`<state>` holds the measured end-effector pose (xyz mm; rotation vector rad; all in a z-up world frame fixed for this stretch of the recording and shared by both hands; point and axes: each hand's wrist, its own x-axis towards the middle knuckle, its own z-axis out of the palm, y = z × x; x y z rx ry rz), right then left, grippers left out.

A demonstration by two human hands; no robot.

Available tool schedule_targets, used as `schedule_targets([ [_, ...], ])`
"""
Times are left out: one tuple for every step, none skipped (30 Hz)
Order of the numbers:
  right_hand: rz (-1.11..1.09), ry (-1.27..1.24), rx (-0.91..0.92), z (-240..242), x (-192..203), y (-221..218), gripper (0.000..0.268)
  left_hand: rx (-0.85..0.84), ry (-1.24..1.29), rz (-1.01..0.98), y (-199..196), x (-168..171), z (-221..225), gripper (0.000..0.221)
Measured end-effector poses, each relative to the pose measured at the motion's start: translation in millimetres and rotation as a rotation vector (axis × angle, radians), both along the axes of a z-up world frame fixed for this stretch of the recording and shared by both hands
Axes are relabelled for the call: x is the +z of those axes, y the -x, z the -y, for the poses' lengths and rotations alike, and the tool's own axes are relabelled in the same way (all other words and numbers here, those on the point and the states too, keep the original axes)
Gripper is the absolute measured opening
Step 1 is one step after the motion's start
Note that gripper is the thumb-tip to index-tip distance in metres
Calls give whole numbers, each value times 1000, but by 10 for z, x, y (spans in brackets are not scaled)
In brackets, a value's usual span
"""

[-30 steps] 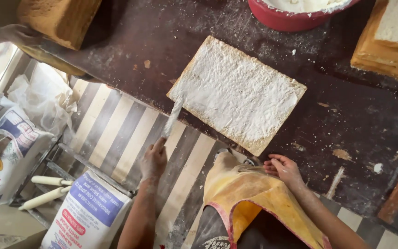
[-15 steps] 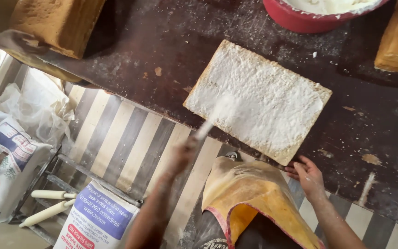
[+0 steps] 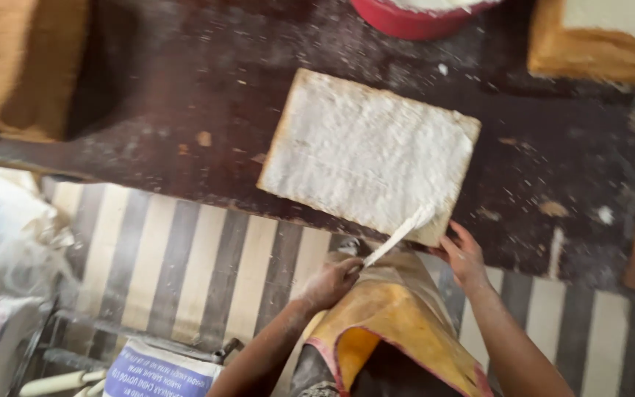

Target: The recorder is spreading cream onto a large sheet of cake and stacking layers together.

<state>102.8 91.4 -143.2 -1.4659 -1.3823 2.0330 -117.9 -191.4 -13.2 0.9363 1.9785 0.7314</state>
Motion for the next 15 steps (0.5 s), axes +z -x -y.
schedule_targets([
  [23,-1,-29,49,66,1,59,-29,-1,23,-8,-24,-59,28],
  [-61,76,-104,100,125,19,53,-87,-128,-21,16,-45,-135,27],
  [-148,148,-180,140,189,39,48,-141,-257,-61,35,-60,-217,27],
  [-143,142,-212,175,192,16,48,-172,-261,-49,74,47,-260,27],
  [-193,215,-277,214,200,-1,43,-176,-108,68,116,161,-300,29],
  [-249,291,-332,249,197,22,39,-171,50,176,172,277,-325,32],
  [-249,287,-355,271,142,-7,39,-194,51,179,171,212,-292,32],
  [-330,317,-373,299,83,-34,37,-207,-13,116,165,148,-248,33],
  [-412,346,-391,330,25,-59,36,-220,-79,54,163,84,-201,33],
  [-412,342,-407,340,84,-47,36,-235,-79,57,176,99,-198,33],
  [-417,364,-436,351,144,-35,36,-228,-204,87,191,116,-194,33],
  [-423,386,-463,355,203,-18,36,-220,-330,119,204,133,-191,32],
  [-424,382,-476,358,263,-18,36,-233,-330,123,226,226,-219,32],
  [-446,391,-462,367,317,3,39,-193,-4,159,263,325,-240,34],
  [-467,400,-446,375,373,25,41,-154,323,190,300,425,-263,36],
])
